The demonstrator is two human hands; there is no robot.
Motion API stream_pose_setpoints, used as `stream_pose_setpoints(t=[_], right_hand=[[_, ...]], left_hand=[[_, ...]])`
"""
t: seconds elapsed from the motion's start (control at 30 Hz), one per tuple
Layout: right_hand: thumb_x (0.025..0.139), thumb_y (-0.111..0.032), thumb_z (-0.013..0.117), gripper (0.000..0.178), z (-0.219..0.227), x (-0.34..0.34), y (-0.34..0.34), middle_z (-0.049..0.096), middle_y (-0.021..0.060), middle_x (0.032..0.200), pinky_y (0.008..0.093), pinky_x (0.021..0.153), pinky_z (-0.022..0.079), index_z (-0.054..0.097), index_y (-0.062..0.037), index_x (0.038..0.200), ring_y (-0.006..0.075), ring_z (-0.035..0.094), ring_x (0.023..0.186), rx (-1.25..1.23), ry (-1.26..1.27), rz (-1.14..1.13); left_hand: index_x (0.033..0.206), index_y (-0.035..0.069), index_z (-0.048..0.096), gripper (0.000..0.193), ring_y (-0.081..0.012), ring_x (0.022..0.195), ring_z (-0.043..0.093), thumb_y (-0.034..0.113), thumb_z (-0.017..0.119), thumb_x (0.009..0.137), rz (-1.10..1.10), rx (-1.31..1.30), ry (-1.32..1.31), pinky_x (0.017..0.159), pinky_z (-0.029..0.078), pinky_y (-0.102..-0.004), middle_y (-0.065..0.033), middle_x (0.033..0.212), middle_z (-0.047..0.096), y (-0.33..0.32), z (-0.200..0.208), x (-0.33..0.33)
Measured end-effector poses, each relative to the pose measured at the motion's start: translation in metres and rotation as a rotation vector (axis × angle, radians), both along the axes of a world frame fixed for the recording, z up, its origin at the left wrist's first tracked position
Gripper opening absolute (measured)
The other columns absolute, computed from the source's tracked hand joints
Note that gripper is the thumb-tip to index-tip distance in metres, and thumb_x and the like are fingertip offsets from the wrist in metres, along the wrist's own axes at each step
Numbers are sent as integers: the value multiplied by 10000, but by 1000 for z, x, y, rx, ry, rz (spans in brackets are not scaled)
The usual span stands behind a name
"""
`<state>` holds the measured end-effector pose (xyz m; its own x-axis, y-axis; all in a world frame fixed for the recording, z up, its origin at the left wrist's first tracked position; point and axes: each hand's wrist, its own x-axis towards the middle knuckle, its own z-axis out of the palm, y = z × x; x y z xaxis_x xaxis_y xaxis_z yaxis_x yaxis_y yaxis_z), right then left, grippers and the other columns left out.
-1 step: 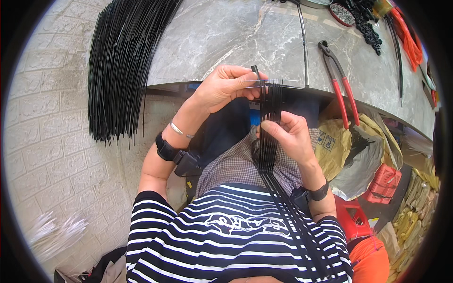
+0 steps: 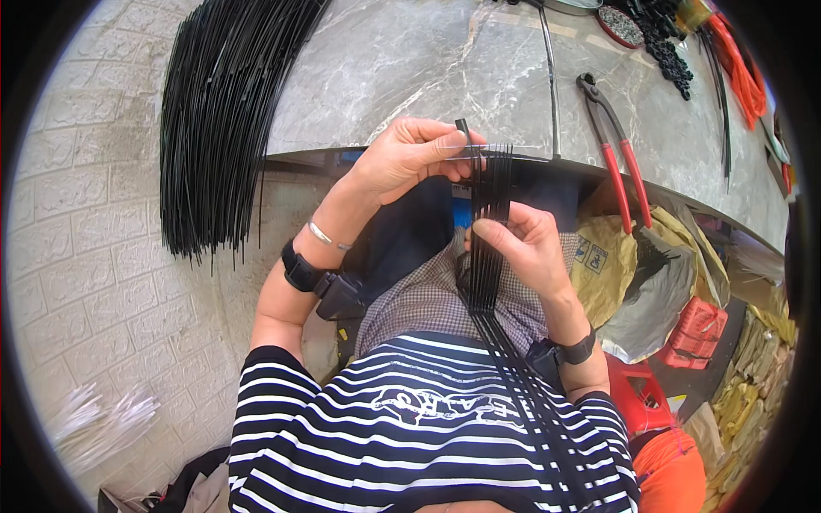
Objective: Manually assemble and align thin metal umbrella ribs into a plastic holder.
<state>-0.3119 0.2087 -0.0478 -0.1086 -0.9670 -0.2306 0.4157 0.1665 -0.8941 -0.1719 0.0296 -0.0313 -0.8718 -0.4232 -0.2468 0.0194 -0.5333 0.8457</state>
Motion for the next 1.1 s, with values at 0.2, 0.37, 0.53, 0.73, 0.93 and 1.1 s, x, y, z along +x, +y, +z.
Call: stream_pose_setpoints(t=[0.2,0.37,0.53,0.73,0.93,1.1], right_hand=[[897,-84,646,123,0,4,8,684,46,777,214,596,501,668,33,925,72,615,669,46,-30,43],[893,-75,648,125,5,1,15,690,48,790,213,609,507,668,38,942,72,619,682,23,-21,-5],[890,-63,646,112,4,-3,16,691,43,776,217,615,509,672,39,930,68,616,684,27,21,31],[885,-58,654,104,6,0,21,687,31,764,216,606,495,677,41,903,59,597,672,19,46,-1],[899,-19,617,87,14,3,24,686,66,826,253,700,528,664,26,957,113,637,753,27,24,122],[893,1,601,90,19,10,26,686,71,818,262,711,535,657,35,953,128,644,761,37,60,168]], left_hand=[[1079,-11,660,261,-136,818,661,205,580,955,-27,-110,-79,727,556,-262,-103,948,695,5,1,2],[1134,21,596,251,-129,935,625,207,506,991,-210,-13,-157,778,540,-288,-60,1022,655,50,-33,11],[1129,28,550,264,-274,939,651,185,406,973,-434,-559,-299,785,504,-397,-178,992,653,110,-139,15],[1126,-5,530,311,-365,947,630,235,435,953,-536,-490,-373,829,486,-427,-239,991,650,155,-170,32],[1102,9,576,276,-306,981,625,202,426,973,-598,-437,-358,874,476,-392,-202,1055,650,172,-149,40],[1130,37,595,296,-281,1058,601,204,393,993,-614,-391,-279,926,454,-377,-174,1132,633,189,-164,50]])
